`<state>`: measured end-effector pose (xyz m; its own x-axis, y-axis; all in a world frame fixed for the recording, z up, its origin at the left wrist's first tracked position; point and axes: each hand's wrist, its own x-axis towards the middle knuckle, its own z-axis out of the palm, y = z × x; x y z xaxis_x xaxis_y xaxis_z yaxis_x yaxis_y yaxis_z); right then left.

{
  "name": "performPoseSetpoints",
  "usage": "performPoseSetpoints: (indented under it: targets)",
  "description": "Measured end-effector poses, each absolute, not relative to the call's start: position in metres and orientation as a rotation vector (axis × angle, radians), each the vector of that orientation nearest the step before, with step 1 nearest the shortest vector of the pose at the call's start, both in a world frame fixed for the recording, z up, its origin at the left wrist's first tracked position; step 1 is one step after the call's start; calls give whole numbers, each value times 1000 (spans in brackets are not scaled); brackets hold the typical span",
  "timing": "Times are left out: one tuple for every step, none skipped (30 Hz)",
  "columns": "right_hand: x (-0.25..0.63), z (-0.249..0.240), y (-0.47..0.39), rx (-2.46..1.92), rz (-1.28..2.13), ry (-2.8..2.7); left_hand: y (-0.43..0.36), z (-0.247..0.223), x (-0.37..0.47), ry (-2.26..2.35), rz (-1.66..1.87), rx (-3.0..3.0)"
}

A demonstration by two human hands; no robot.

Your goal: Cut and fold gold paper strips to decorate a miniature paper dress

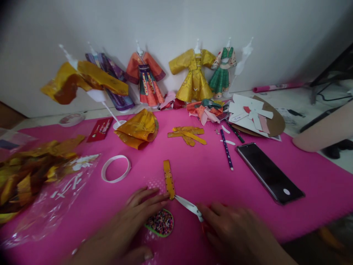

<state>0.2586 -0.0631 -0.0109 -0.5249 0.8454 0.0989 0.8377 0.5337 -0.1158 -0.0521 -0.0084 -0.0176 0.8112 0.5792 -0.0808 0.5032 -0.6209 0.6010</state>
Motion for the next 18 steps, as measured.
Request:
performPoseSetpoints:
  targets:
    - [259, -11, -63, -1449, 83, -2626, -9, -17, -52, 796, 169, 2366]
    - [258, -12, -64, -1447, 83, -2625, -9, -17, -52, 799, 180, 2364]
    - [258, -12, -64, -1447, 87, -2623, -9, -17, -52, 803, 187, 2362]
    - [258, -12, -64, -1452, 91, -2623, -9, -17, -52, 808, 187, 2359]
    - [258, -12, -64, -1456, 93, -2621, -9, -17, -52, 813, 182, 2357]
    - [258, -12, -64, -1457, 96, -2620, -9, -17, -52, 820, 171, 2356]
    - [258, -12, -64, -1459, 93, -2616, -9, -17, -52, 821, 157, 2357]
    - [258, -11, -64, -1459, 90, -2614, -9, -17, -51, 824, 145, 2358]
    - [258, -11, -64, -1457, 89, -2617, -9, -17, -51, 821, 133, 2360]
    - [257, -10, -64, -1453, 88, -2622, -9, -16, -51, 818, 128, 2363]
    - [257, -9, -63, -1455, 86, -2628, -9, -16, -51, 814, 126, 2366]
    - [257, -9, -63, -1460, 82, -2631, -8, -16, -51, 811, 128, 2369]
    - [257, -8, -63, -1465, 80, -2634, -8, -16, -51, 811, 131, 2370]
    - [257, -8, -63, -1473, 81, -2636, -8, -15, -51, 811, 136, 2372]
    - [257, -8, -63, -1478, 77, -2636, -8, -15, -51, 811, 141, 2374]
    - [257, -8, -63, -1481, 72, -2636, -8, -15, -51, 812, 142, 2375]
    - [257, -9, -63, -1480, 71, -2641, -8, -15, -51, 809, 137, 2375]
    - [257, -9, -63, -1475, 74, -2647, -8, -15, -52, 808, 133, 2375]
